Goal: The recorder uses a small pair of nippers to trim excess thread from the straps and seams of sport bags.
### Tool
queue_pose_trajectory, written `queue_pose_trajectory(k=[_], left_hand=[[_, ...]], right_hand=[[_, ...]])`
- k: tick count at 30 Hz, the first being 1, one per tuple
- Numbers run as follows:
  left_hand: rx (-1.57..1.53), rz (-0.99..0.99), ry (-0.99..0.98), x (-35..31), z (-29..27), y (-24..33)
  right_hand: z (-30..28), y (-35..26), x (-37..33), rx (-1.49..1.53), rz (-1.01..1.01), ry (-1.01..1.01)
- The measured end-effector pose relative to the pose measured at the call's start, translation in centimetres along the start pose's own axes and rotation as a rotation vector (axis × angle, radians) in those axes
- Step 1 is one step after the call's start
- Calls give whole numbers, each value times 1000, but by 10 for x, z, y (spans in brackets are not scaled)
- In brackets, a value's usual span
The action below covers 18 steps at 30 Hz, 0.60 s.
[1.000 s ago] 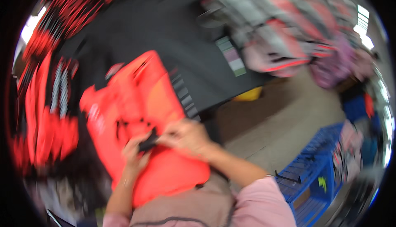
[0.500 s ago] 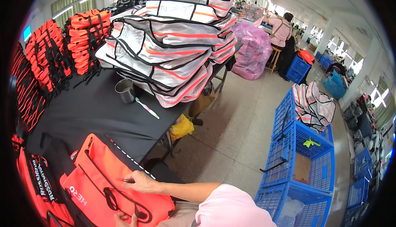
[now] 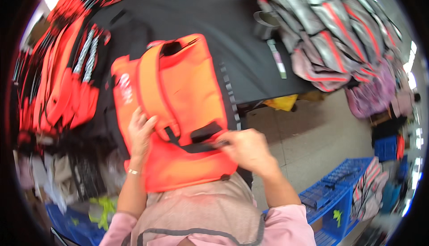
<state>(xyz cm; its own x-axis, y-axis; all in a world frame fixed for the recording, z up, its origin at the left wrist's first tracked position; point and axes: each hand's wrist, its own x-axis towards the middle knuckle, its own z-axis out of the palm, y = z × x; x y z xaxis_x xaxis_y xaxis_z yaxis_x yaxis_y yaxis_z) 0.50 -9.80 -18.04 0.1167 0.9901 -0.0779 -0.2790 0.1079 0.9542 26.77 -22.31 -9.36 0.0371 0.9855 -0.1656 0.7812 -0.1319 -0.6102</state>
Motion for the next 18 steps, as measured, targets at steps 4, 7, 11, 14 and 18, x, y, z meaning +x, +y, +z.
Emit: queue_pose_trajectory(k=[4,7,11,14,18], left_hand=[[-101,-6,-62,-15,34,5],[-154,-32,-97,-19,37,12],[-106,-206,-40,-34,38,16],[-162,-285,-170,-58,37,7],[130,-110,-199,-58,37,5]], right_hand=[[-4,-13,27,564,-34,252],[33,-30,73,554,-81,224],[41,-39,91,754,-28,0],[47,-47,93,776,-50,1],[48,-44,102,824,-98,72]])
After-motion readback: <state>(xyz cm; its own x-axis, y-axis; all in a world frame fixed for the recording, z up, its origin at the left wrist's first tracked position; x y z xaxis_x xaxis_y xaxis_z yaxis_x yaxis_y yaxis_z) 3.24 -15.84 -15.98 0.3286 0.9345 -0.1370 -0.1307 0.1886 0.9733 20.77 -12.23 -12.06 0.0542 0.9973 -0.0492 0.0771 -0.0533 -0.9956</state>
